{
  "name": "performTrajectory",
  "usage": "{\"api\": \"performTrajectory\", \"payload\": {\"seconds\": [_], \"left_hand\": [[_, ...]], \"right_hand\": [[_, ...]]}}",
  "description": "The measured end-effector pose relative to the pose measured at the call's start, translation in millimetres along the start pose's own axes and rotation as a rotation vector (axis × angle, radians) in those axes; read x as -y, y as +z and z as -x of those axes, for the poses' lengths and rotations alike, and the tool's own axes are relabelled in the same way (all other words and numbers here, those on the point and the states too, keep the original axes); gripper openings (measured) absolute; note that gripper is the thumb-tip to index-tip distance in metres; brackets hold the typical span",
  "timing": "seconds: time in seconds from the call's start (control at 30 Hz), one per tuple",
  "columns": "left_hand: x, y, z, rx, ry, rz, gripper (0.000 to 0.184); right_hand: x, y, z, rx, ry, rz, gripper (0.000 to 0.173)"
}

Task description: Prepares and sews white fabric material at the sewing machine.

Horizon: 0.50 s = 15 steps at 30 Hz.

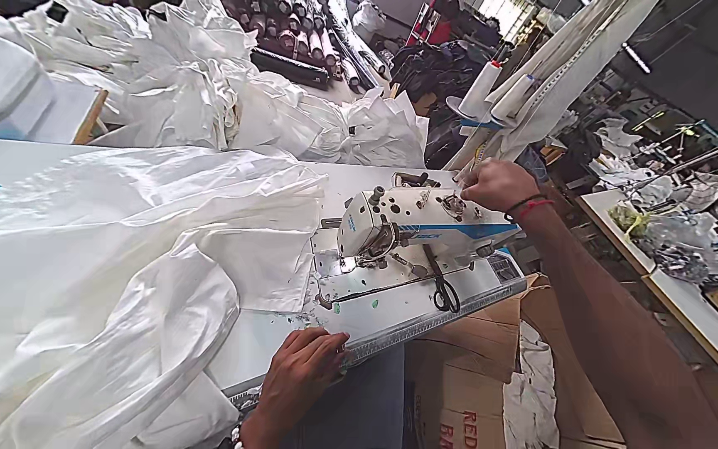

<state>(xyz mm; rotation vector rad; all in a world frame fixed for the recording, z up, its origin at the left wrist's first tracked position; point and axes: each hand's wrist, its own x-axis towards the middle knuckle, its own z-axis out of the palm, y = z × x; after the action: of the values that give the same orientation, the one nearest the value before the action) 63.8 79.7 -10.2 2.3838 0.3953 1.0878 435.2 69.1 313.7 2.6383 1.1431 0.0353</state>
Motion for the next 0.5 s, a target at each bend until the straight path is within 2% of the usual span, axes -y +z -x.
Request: {"api": "performTrajectory", "payload": {"seconds": [0.1, 0.17, 0.27, 0.37, 0.43, 0.5], "left_hand": [[0, 2, -1, -0.01, -0.007, 0.007, 0.021], [-3, 1, -1, 0.013, 0.005, -0.002, 0.021], [-3, 0, -1, 0.02, 0.009, -0.006, 0.021], [0, 1, 0, -0.005, -0.005, 0.003, 0.022], [-1, 1, -1, -0.001, 0.0, -0.001, 0.021], [-3, 2, -1, 0.021, 0.019, -0.016, 0.021]], "right_hand": [[-3, -4, 10, 0.127, -0.111, 0.005, 0.02], [4, -5, 16, 0.066, -0.168, -0.069, 0.017], [9, -2, 7, -0.046, -0.045, -0.082, 0.019], [-3, -1, 7, 0.029, 0.007, -0.017, 0.02], [-8, -1, 14, 0.084, -0.087, -0.036, 0.016], [-3, -2, 19, 0.043, -0.173, -0.096, 0.015]]}}
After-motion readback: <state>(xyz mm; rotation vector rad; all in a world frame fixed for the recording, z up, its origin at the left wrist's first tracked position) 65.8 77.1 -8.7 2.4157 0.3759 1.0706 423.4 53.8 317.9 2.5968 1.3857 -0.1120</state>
